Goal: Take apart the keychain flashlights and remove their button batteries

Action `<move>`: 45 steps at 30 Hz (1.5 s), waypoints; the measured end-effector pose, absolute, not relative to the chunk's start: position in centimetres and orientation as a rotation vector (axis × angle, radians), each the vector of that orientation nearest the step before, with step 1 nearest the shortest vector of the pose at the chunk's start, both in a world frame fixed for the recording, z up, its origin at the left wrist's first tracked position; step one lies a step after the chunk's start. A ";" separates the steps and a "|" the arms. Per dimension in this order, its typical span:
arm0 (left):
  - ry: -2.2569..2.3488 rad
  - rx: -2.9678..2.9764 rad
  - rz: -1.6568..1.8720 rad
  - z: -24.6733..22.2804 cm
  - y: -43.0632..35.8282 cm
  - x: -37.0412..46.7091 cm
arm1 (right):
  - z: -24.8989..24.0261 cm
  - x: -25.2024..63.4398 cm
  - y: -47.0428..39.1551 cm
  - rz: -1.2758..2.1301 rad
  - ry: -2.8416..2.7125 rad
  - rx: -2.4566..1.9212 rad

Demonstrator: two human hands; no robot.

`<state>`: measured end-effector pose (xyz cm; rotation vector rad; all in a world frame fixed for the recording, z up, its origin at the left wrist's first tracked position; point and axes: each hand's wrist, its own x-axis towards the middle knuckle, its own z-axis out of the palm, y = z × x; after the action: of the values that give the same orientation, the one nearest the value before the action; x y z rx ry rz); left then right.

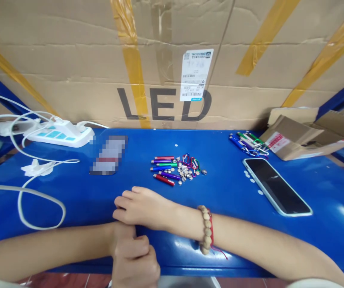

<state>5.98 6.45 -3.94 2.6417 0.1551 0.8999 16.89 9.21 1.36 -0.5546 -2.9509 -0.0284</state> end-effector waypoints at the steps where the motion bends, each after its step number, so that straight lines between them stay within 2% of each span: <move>1: 0.077 2.649 0.921 -3.7 6.6 6.1 | 1.4 17.5 9.3 -0.066 -2.932 -0.588; 4: -0.182 2.682 1.081 -2.5 7.1 6.8 | 1.2 20.5 9.5 -0.120 -2.790 -0.702; 5: -0.260 2.733 1.291 -2.0 7.2 7.1 | 1.1 21.7 9.6 -0.128 -2.694 -0.741; 8: -0.124 2.798 1.426 -0.6 7.5 7.8 | 0.6 25.5 9.7 -0.108 -2.445 -0.888; 13: 0.096 2.679 1.240 0.3 8.4 8.1 | 0.8 30.0 9.9 0.084 -2.159 -1.095; 18: 0.282 2.253 0.972 0.0 9.9 7.9 | 1.6 31.6 10.1 0.046 -2.154 -1.221; 24: 0.513 1.895 0.840 -0.3 10.7 7.7 | 2.6 33.0 10.5 -0.173 -2.124 -1.455; 29: 0.580 1.613 0.797 -0.6 11.1 7.8 | 2.7 36.9 11.6 -0.446 -1.733 -2.040; 33: 0.483 1.732 0.811 -0.7 11.0 7.7 | 2.0 39.5 12.2 -0.521 -1.624 -2.436; 39: 0.155 1.967 0.864 -0.3 10.6 7.9 | 0.9 40.7 12.6 -0.525 -1.691 -2.480; 45: 0.223 1.918 0.910 -0.4 10.6 7.8 | 0.3 40.9 13.0 -0.526 -1.702 -2.481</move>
<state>7.84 10.61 -0.40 1.9181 0.2235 0.9102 40.91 12.99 0.33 -2.4810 -1.7022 -0.5257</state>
